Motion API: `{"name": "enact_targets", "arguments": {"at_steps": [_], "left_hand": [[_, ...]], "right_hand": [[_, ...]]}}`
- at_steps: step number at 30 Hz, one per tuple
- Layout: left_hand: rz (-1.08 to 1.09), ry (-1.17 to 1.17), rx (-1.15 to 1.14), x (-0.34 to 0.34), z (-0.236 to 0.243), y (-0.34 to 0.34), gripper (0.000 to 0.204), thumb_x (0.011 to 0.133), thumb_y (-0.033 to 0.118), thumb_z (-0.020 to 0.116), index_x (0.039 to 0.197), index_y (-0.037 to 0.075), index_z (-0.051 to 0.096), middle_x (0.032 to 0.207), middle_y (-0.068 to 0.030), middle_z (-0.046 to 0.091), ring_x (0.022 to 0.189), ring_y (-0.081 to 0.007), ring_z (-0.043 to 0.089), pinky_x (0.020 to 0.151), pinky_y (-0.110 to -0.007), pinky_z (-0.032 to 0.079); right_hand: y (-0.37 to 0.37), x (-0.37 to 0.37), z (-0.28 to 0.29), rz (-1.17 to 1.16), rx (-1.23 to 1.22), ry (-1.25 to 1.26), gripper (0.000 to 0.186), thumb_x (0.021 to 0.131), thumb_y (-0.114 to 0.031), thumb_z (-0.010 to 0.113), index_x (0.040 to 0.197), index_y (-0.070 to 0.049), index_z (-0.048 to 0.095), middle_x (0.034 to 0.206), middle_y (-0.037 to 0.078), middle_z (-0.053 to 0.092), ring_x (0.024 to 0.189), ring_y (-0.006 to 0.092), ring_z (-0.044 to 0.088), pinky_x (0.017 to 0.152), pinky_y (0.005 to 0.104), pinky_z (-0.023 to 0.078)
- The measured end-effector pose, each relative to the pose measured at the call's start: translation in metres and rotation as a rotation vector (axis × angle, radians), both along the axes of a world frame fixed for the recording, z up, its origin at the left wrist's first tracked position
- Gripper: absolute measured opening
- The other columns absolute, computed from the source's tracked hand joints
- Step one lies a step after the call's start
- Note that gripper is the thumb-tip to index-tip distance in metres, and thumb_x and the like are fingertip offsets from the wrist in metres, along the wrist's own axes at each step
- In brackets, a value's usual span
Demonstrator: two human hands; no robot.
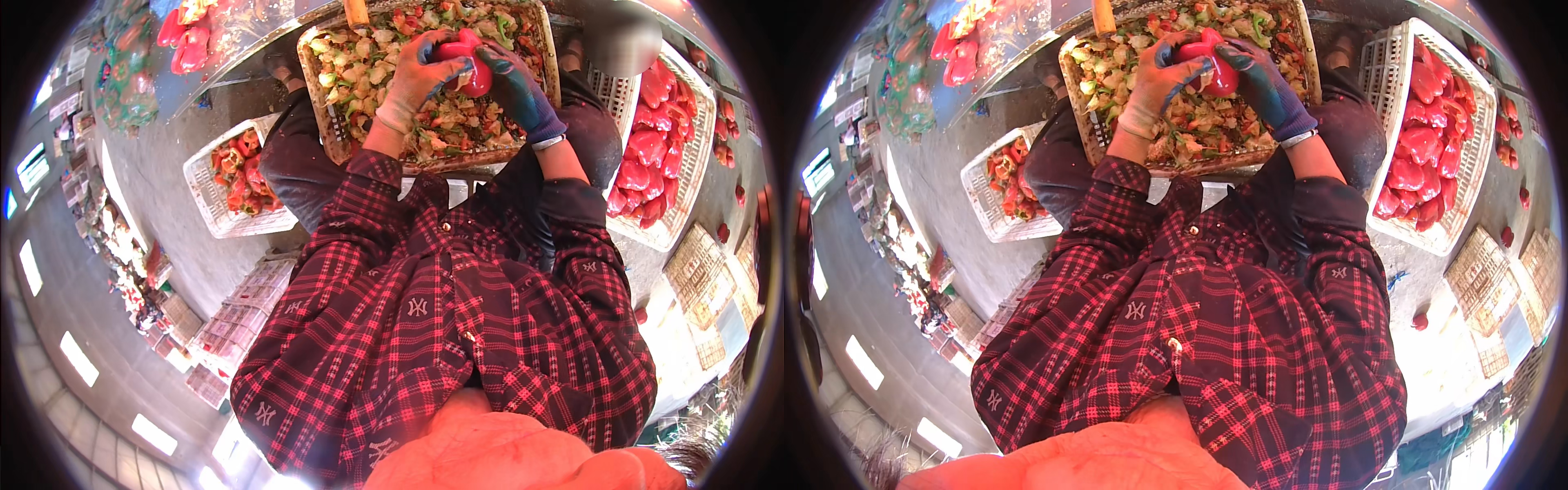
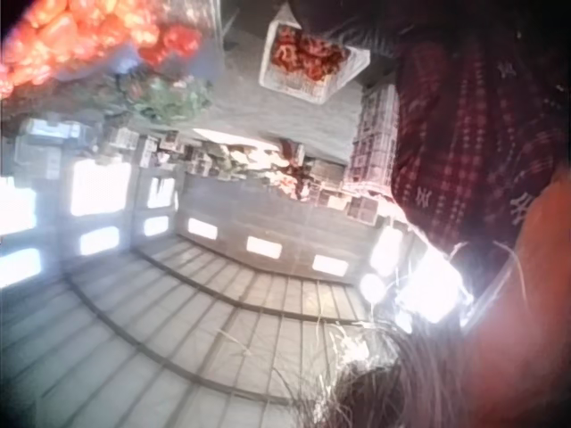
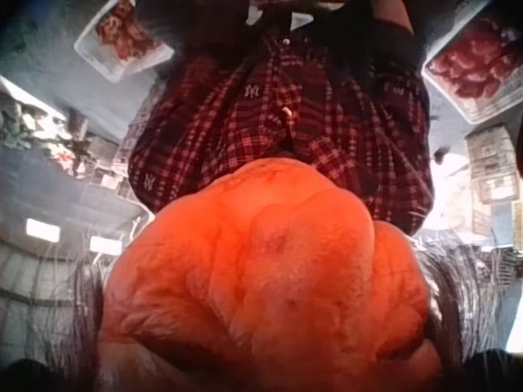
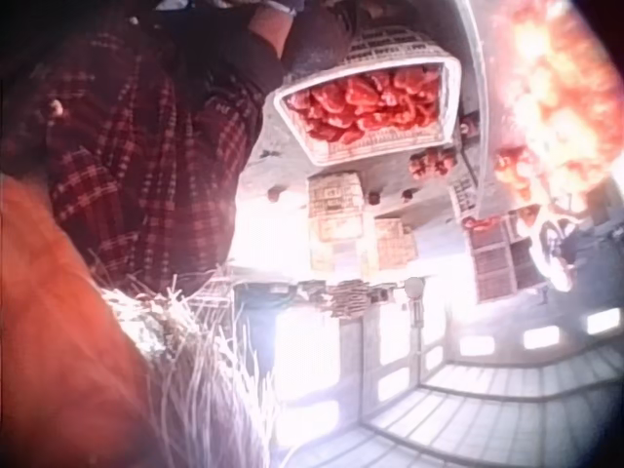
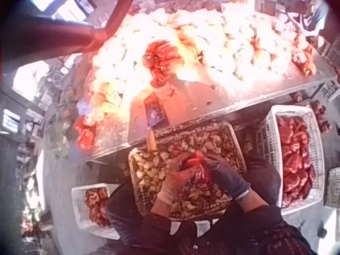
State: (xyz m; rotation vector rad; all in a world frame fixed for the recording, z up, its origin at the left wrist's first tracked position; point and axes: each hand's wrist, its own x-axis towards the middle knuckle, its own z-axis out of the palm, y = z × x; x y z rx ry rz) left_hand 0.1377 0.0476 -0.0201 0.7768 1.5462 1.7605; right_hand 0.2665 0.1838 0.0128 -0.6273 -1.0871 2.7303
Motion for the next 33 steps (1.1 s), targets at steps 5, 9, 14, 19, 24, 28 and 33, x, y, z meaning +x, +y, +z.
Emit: {"name": "enact_targets", "arguments": {"at_steps": [5,9,14,19,24,28,33], "left_hand": [[-0.128,-0.214,-0.055,-0.007,0.024,-0.001,0.031,0.080,0.007,0.072,0.108,0.000,0.061,0.094,-0.0068,0.066,0.086,-0.0116,0.063,0.073,-0.027,0.052],[0.089,0.040,-0.192,0.014,0.012,0.009,0.029,0.077,0.013,0.074,0.099,-0.001,0.060,0.088,-0.0062,0.065,0.078,-0.0157,0.062,0.069,-0.030,0.051],[0.309,0.129,-0.317,0.030,-0.002,0.041,0.038,0.075,0.019,0.074,0.101,-0.004,0.058,0.092,-0.0091,0.063,0.082,-0.0212,0.062,0.072,-0.035,0.050],[0.046,0.345,0.055,0.032,-0.011,0.042,0.052,0.087,0.011,0.065,0.131,-0.002,0.040,0.110,-0.0135,0.060,0.098,-0.0202,0.059,0.088,-0.030,0.048],[0.449,0.028,-0.041,0.062,-0.007,0.076,0.061,0.089,0.012,0.065,0.137,-0.004,0.032,0.128,-0.0139,0.048,0.113,-0.0223,0.051,0.095,-0.032,0.045],[0.460,0.258,-0.136,0.073,0.033,0.100,0.069,0.085,0.017,0.070,0.137,-0.005,0.031,0.134,-0.0189,0.043,0.120,-0.0286,0.046,0.101,-0.036,0.040],[0.399,0.745,-0.254,0.064,0.015,0.106,0.073,0.083,0.018,0.068,0.139,-0.004,0.028,0.139,-0.0236,0.041,0.125,-0.0326,0.045,0.103,-0.041,0.037]], "right_hand": [[0.001,-0.002,-0.004,0.013,-0.009,0.022,0.052,0.086,-0.021,0.069,0.127,0.002,0.048,0.113,0.008,0.058,0.097,0.0144,0.060,0.082,0.0266,0.051],[0.000,-0.009,-0.018,-0.164,0.184,-0.060,0.032,0.086,-0.009,0.066,0.114,0.002,0.055,0.101,0.007,0.063,0.088,0.0142,0.062,0.076,0.0273,0.052],[0.022,-0.009,-0.043,-0.228,0.987,-0.158,0.026,0.084,-0.006,0.067,0.106,0.002,0.058,0.093,0.007,0.064,0.080,0.0131,0.061,0.070,0.0275,0.052],[0.032,-0.020,-0.083,-0.548,0.005,-0.012,0.021,0.083,-0.009,0.070,0.100,-0.002,0.058,0.089,0.005,0.063,0.076,0.0114,0.059,0.066,0.0262,0.051],[0.030,-0.019,-0.023,-0.594,-0.018,-0.238,0.026,0.080,-0.011,0.070,0.101,0.000,0.058,0.088,0.006,0.061,0.071,0.0114,0.057,0.058,0.0286,0.048],[0.038,-0.026,-0.064,-0.566,0.100,-0.358,0.019,0.085,-0.007,0.060,0.102,0.003,0.057,0.089,0.008,0.063,0.078,0.0129,0.058,0.064,0.0294,0.048],[0.041,-0.032,-0.090,-0.765,0.405,-0.291,0.018,0.086,-0.007,0.058,0.100,0.003,0.056,0.091,0.013,0.065,0.086,0.0151,0.059,0.071,0.0313,0.048]]}}
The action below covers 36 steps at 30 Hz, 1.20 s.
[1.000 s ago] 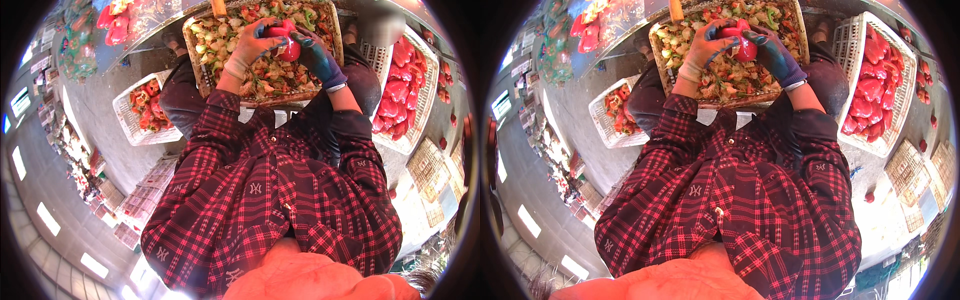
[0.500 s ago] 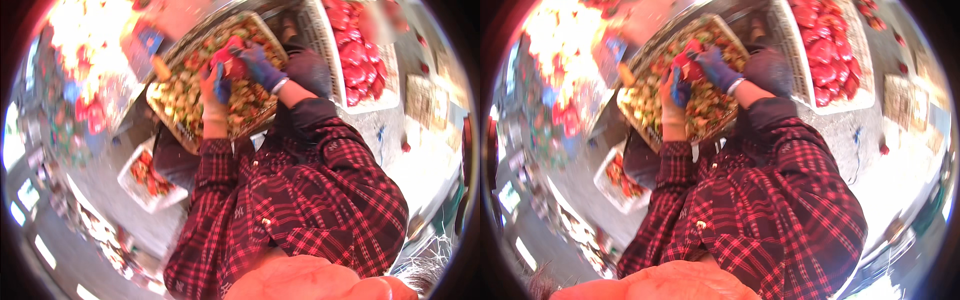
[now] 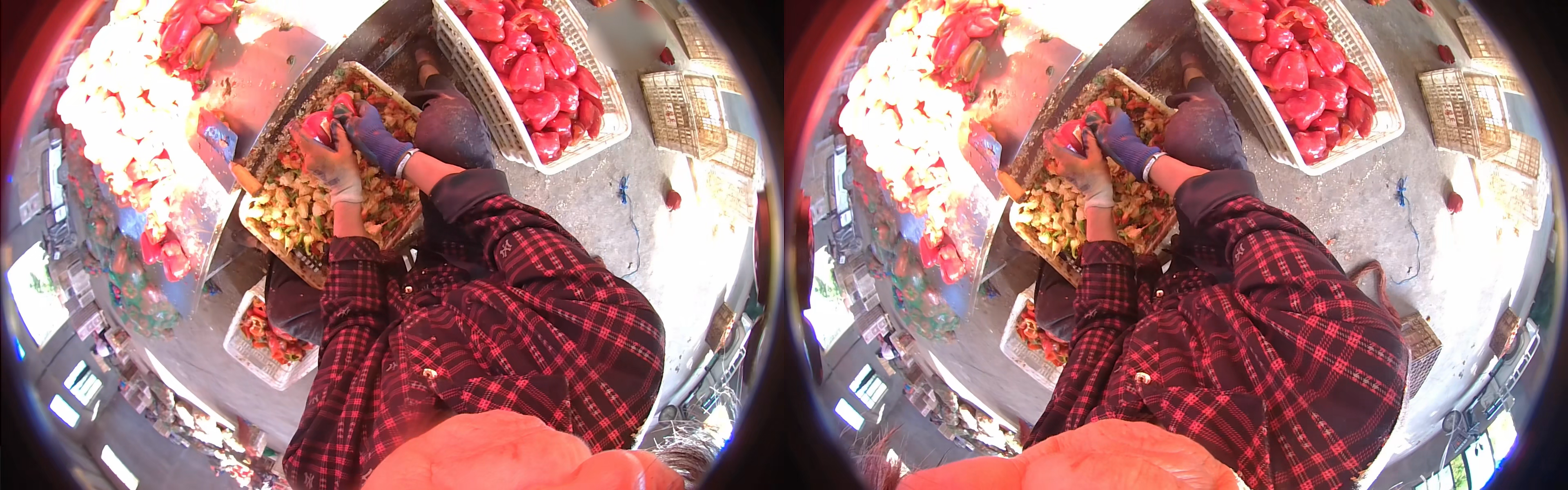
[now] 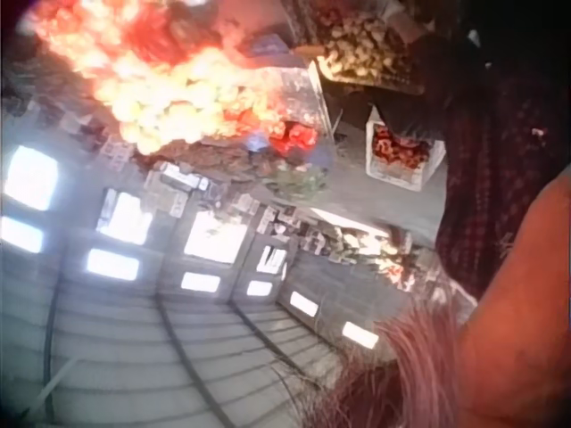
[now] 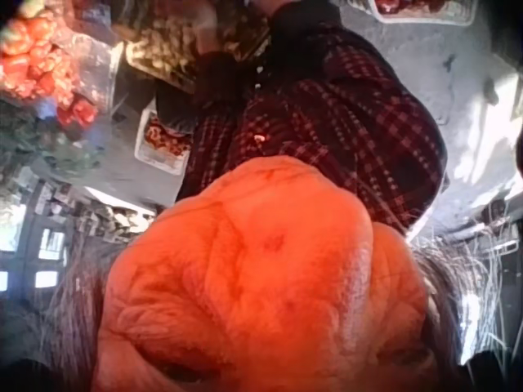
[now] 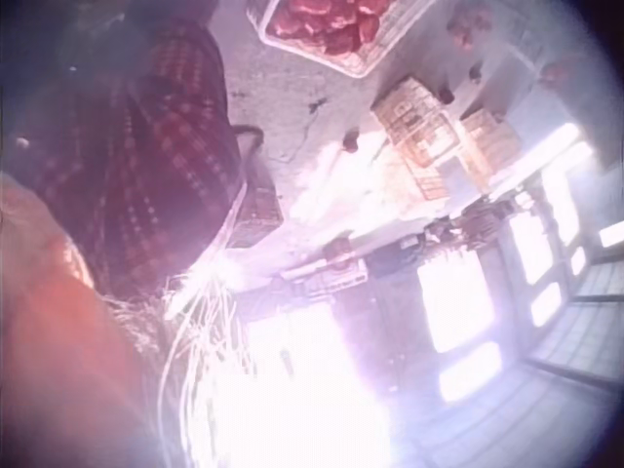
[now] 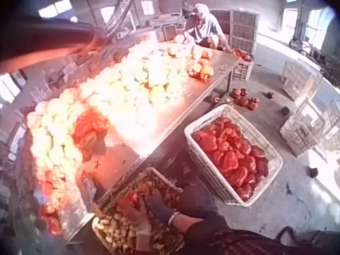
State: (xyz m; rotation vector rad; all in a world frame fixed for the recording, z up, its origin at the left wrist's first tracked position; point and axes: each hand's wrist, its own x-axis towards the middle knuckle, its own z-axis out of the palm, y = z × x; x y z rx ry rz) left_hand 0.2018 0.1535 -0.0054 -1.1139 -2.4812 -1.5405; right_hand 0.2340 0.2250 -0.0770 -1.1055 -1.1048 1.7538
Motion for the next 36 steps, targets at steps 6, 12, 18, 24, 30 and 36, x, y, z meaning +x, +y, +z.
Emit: {"name": "enact_targets", "arguments": {"at_steps": [6,12,18,24,30,36], "left_hand": [[-0.150,0.163,-0.165,0.001,0.012,0.016,0.075,0.082,0.017,0.068,0.141,-0.002,0.026,0.135,-0.0259,0.045,0.119,-0.0394,0.050,0.097,-0.038,0.042],[-0.355,-0.288,0.185,0.009,0.018,0.014,0.067,0.093,0.011,0.056,0.147,0.001,0.017,0.139,-0.0190,0.044,0.119,-0.0264,0.051,0.096,-0.036,0.043],[-0.328,-0.776,-0.039,0.016,-0.006,-0.036,0.046,0.093,0.013,0.056,0.134,-0.004,0.042,0.108,-0.0084,0.059,0.089,-0.0132,0.057,0.080,-0.025,0.046],[-0.310,-0.933,-0.179,0.027,-0.035,-0.061,0.041,0.092,0.015,0.059,0.126,-0.006,0.049,0.099,-0.0067,0.061,0.085,-0.0123,0.056,0.076,-0.025,0.046],[-0.361,-0.901,-0.257,0.031,-0.055,-0.047,0.041,0.090,0.014,0.060,0.124,-0.008,0.051,0.104,-0.0111,0.063,0.092,-0.0152,0.058,0.082,-0.027,0.046],[-0.258,-1.001,-0.318,0.030,-0.052,-0.059,0.040,0.090,0.018,0.061,0.121,-0.004,0.052,0.095,-0.0100,0.064,0.083,-0.0128,0.059,0.073,-0.027,0.048]], "right_hand": [[0.021,0.018,0.009,-0.007,0.061,-0.224,0.023,0.085,-0.015,0.065,0.099,0.002,0.058,0.090,0.011,0.065,0.083,0.0157,0.060,0.069,0.0307,0.049],[0.054,0.070,0.111,-0.038,-0.114,0.207,0.038,0.084,-0.026,0.072,0.110,-0.001,0.061,0.090,0.006,0.065,0.078,0.0129,0.060,0.065,0.0270,0.051],[0.140,0.163,0.155,0.077,0.309,0.029,0.036,0.088,-0.030,0.067,0.110,-0.002,0.063,0.099,0.003,0.065,0.089,0.0104,0.061,0.080,0.0247,0.050],[0.264,0.257,0.083,0.064,1.487,-0.924,0.074,0.063,0.008,0.067,0.132,-0.002,0.044,0.121,0.017,0.059,0.110,0.0339,0.057,0.100,0.0383,0.044],[0.381,0.263,-0.004,-0.178,0.765,-1.117,0.023,0.089,-0.023,0.051,0.100,-0.006,0.061,0.093,0.023,0.064,0.086,0.0346,0.064,0.072,0.0425,0.051],[0.332,0.200,-0.021,0.161,0.994,-1.538,0.037,0.094,-0.037,0.040,0.092,-0.009,0.064,0.087,0.020,0.067,0.084,0.0380,0.065,0.064,0.0471,0.052]]}}
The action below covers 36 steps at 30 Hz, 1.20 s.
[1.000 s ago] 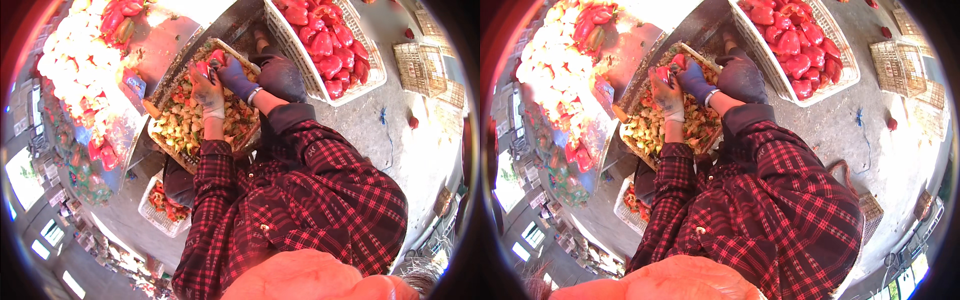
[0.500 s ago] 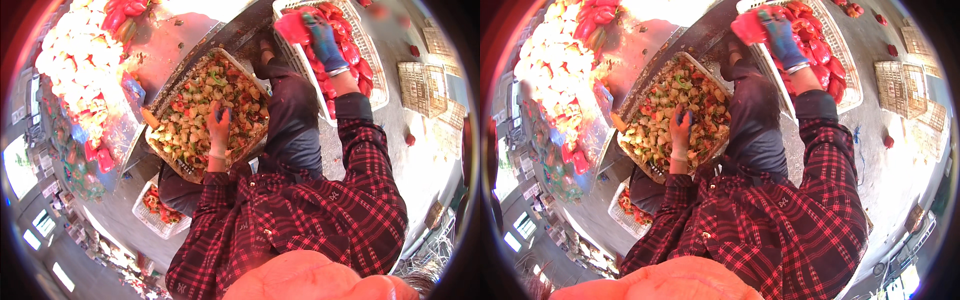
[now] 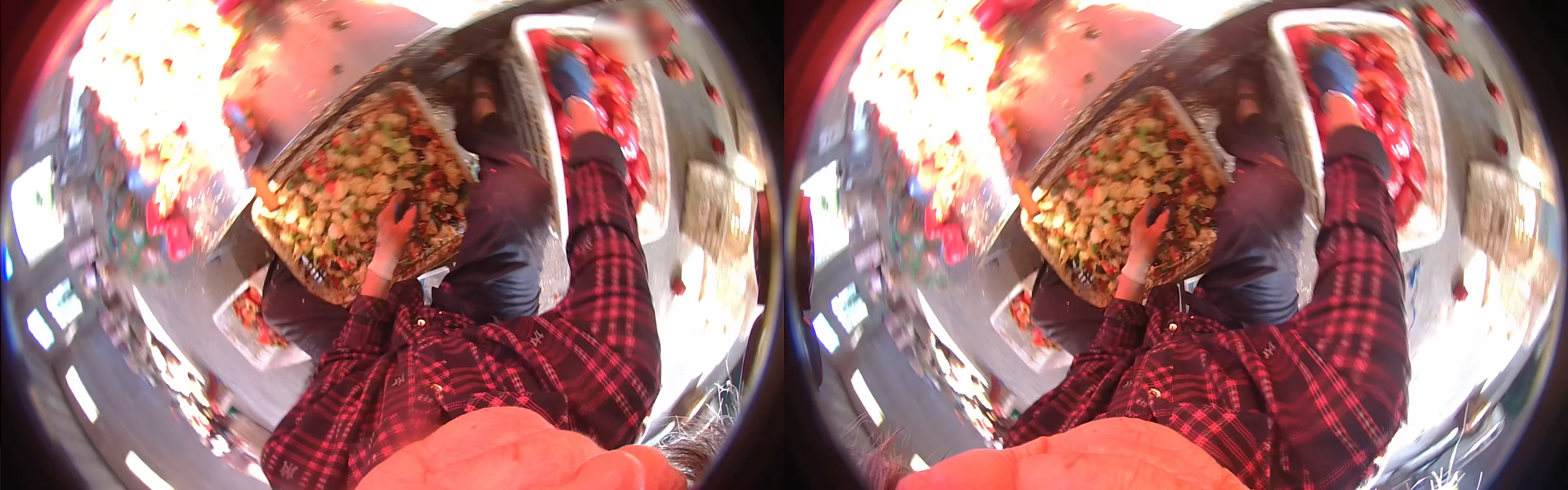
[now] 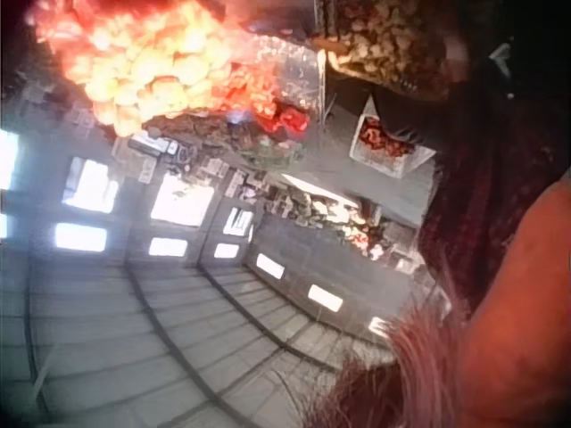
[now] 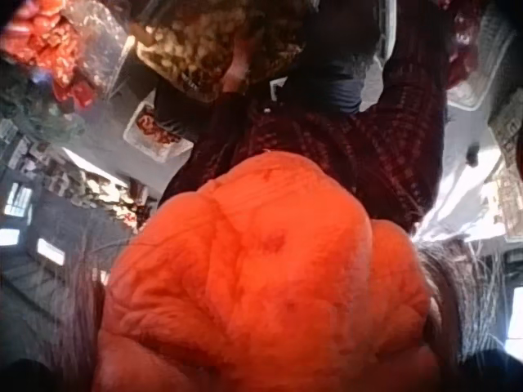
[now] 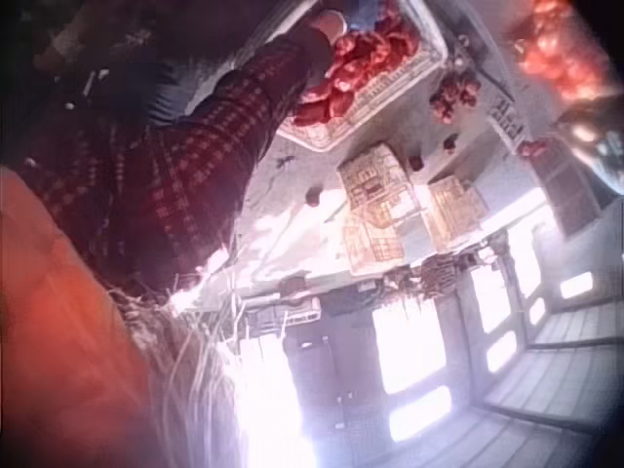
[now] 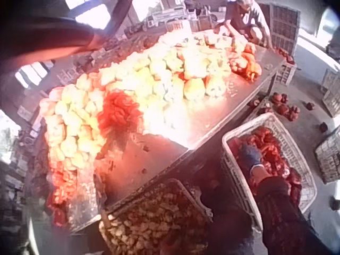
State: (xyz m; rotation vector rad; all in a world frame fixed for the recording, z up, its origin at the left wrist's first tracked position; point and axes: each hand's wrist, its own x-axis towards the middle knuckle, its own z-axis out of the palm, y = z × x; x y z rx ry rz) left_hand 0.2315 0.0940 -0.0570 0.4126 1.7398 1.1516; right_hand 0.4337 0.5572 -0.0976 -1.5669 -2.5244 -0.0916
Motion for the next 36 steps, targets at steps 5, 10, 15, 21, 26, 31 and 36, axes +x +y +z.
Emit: {"name": "enact_targets", "arguments": {"at_steps": [5,10,15,21,26,31,36], "left_hand": [[-0.265,0.513,0.009,-0.027,0.009,-0.032,0.054,0.088,0.030,0.062,0.130,0.000,0.049,0.125,-0.0190,0.057,0.112,-0.0298,0.056,0.095,-0.037,0.044],[0.023,0.099,0.057,-0.123,0.061,-0.109,0.034,0.090,0.014,0.061,0.123,0.005,0.058,0.107,-0.0058,0.066,0.095,-0.0153,0.063,0.083,-0.028,0.051],[0.592,1.028,-0.182,-0.300,0.039,-0.217,0.032,0.085,0.017,0.065,0.113,0.003,0.060,0.107,-0.0103,0.065,0.097,-0.0197,0.061,0.080,-0.034,0.050],[0.605,1.276,-0.919,-0.440,0.079,-0.261,0.083,0.067,0.049,0.077,0.135,0.018,0.041,0.129,-0.0225,0.045,0.115,-0.0460,0.047,0.089,-0.051,0.047],[0.804,0.815,-0.630,-0.513,0.044,-0.272,0.098,0.055,0.053,0.082,0.135,0.015,0.042,0.133,-0.0194,0.046,0.122,-0.0394,0.042,0.096,-0.047,0.045],[0.741,1.041,-0.493,-0.527,-0.006,-0.317,0.090,0.058,0.045,0.084,0.130,0.008,0.048,0.119,-0.0149,0.059,0.100,-0.0317,0.061,0.084,-0.038,0.052],[0.973,0.630,0.259,-0.470,-0.012,-0.298,0.049,0.075,0.014,0.077,0.115,-0.001,0.053,0.102,-0.0127,0.063,0.088,-0.0220,0.062,0.079,-0.035,0.053]], "right_hand": [[0.003,0.021,0.007,0.322,-0.054,0.162,0.036,0.094,-0.033,0.049,0.108,0.000,0.056,0.107,0.023,0.061,0.099,0.0363,0.060,0.082,0.0450,0.048],[-0.046,0.025,0.030,0.218,-0.110,0.483,0.052,0.095,-0.031,0.052,0.129,0.008,0.047,0.131,0.026,0.050,0.120,0.0392,0.049,0.103,0.0435,0.037],[-0.168,-0.072,0.140,0.392,-0.498,0.746,0.047,0.097,-0.025,0.050,0.133,0.004,0.044,0.134,0.017,0.048,0.123,0.0234,0.046,0.103,0.0358,0.038],[-0.263,-0.166,0.185,0.451,-0.836,0.872,0.036,0.097,-0.014,0.048,0.128,0.003,0.051,0.128,0.013,0.055,0.116,0.0199,0.052,0.103,0.0325,0.038],[-0.338,-0.221,0.191,0.433,-1.176,0.956,0.035,0.096,-0.009,0.047,0.129,0.003,0.050,0.126,0.015,0.055,0.115,0.0238,0.054,0.103,0.0354,0.041],[-0.381,-0.260,0.161,0.417,-1.379,0.908,0.034,0.094,-0.011,0.055,0.125,0.001,0.055,0.119,0.010,0.060,0.110,0.0170,0.056,0.096,0.0272,0.044],[-0.391,-0.281,0.133,0.644,-1.332,0.941,0.033,0.092,-0.012,0.059,0.124,-0.003,0.057,0.109,0.001,0.063,0.097,0.0077,0.055,0.084,0.0243,0.046]]}}
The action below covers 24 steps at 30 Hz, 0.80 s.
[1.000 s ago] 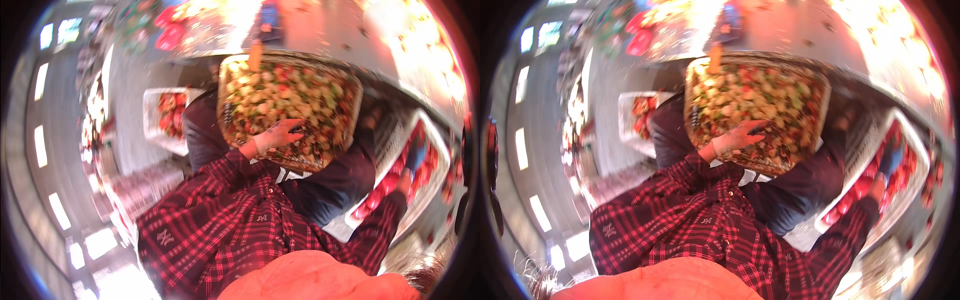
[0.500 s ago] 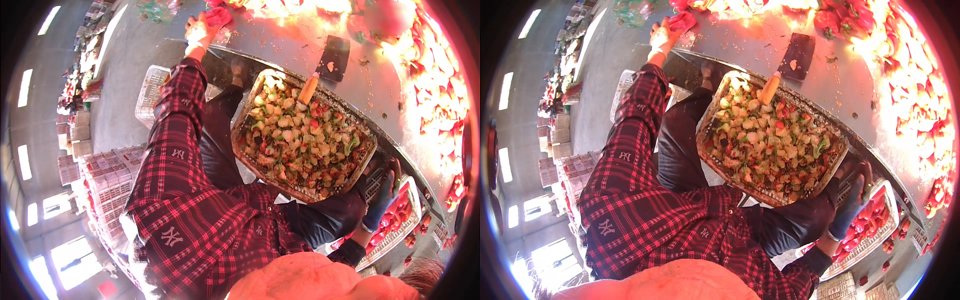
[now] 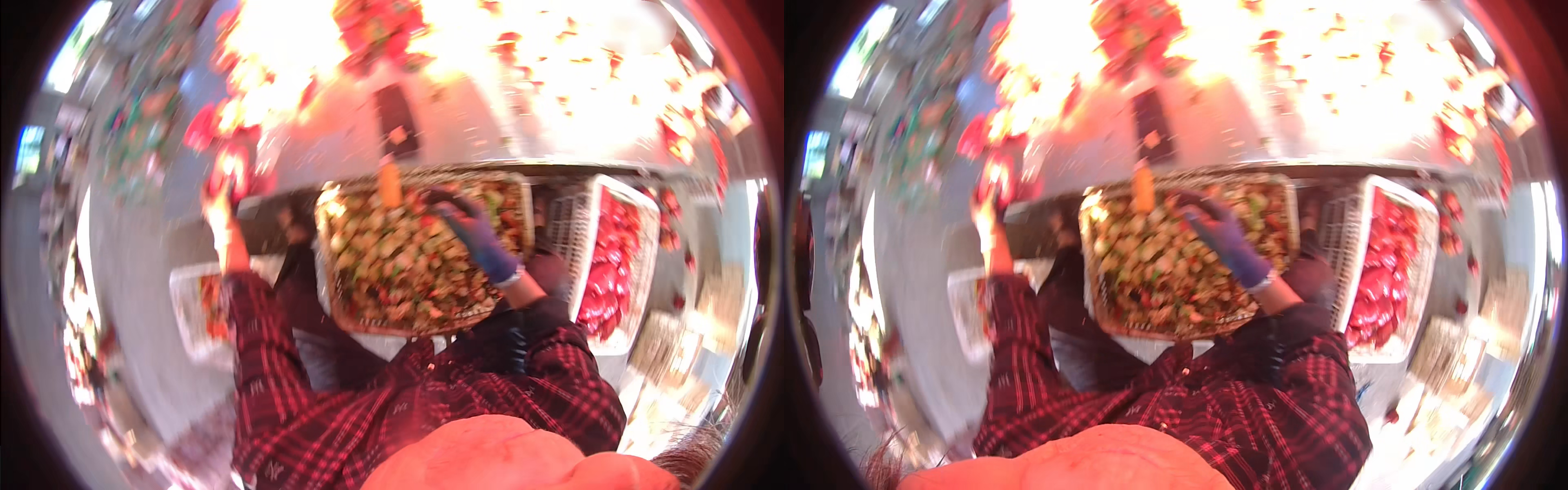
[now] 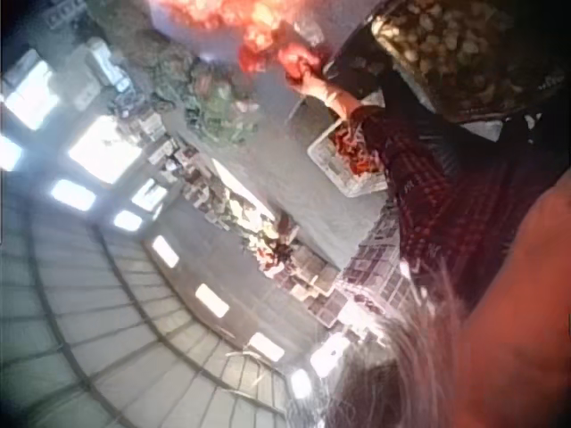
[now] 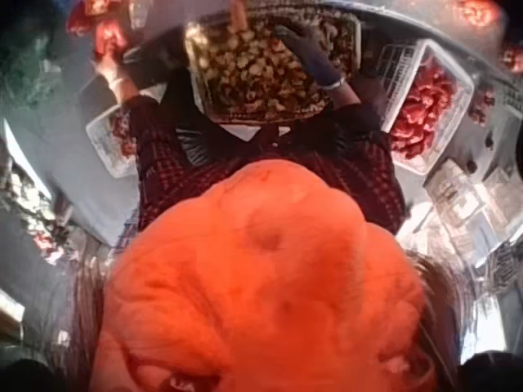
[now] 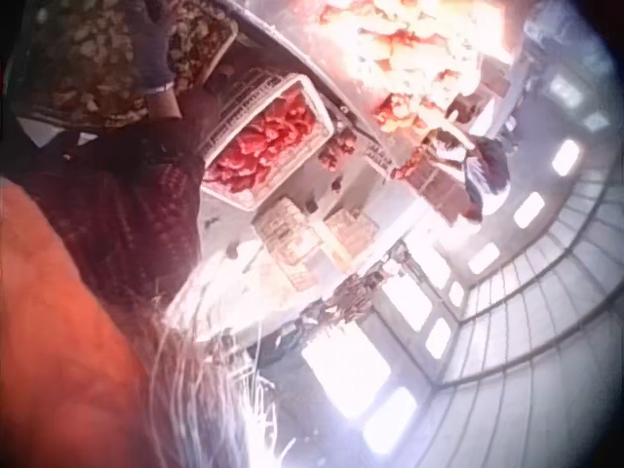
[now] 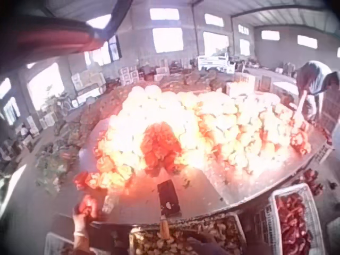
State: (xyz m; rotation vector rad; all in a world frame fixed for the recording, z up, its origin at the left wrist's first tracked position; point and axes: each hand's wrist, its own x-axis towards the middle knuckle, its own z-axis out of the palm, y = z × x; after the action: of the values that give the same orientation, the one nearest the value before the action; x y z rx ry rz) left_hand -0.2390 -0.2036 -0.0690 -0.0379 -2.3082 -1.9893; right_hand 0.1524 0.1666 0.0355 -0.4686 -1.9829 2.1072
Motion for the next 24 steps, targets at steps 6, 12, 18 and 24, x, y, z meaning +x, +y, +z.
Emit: {"name": "enact_targets", "arguments": {"at_steps": [6,12,18,24], "left_hand": [[-0.154,-0.067,0.428,0.203,0.098,0.137,0.051,0.076,0.013,0.076,0.119,0.009,0.049,0.111,-0.0064,0.056,0.101,-0.0199,0.057,0.081,-0.035,0.051],[-0.434,0.476,-0.171,0.349,0.116,0.244,0.063,0.070,0.006,0.078,0.126,0.002,0.048,0.115,-0.0125,0.053,0.104,-0.0250,0.054,0.089,-0.035,0.046],[-0.692,0.367,-0.199,0.382,0.128,0.270,0.064,0.074,0.008,0.075,0.129,-0.001,0.045,0.116,-0.0152,0.054,0.106,-0.0290,0.055,0.090,-0.037,0.046],[-0.800,0.166,0.069,0.382,0.115,0.296,0.064,0.080,0.011,0.071,0.134,-0.003,0.040,0.127,-0.0165,0.052,0.111,-0.0260,0.056,0.093,-0.036,0.046]], "right_hand": [[0.002,0.005,-0.012,-0.054,-0.136,0.077,0.047,0.092,-0.022,0.061,0.132,-0.001,0.047,0.117,0.007,0.059,0.107,0.0127,0.055,0.092,0.0258,0.045],[0.001,0.027,0.033,-0.150,-0.273,0.175,0.058,0.086,-0.021,0.069,0.133,0.002,0.042,0.124,0.010,0.054,0.108,0.0149,0.054,0.089,0.0275,0.048],[0.052,0.062,0.037,-0.318,-0.298,0.189,0.048,0.081,-0.021,0.074,0.119,0.000,0.054,0.103,0.005,0.062,0.093,0.0116,0.058,0.083,0.0258,0.050],[0.067,0.065,0.029,-0.300,-0.111,0.154,0.041,0.084,-0.026,0.071,0.111,0.002,0.060,0.100,0.005,0.063,0.090,0.0109,0.057,0.080,0.0256,0.049]]}}
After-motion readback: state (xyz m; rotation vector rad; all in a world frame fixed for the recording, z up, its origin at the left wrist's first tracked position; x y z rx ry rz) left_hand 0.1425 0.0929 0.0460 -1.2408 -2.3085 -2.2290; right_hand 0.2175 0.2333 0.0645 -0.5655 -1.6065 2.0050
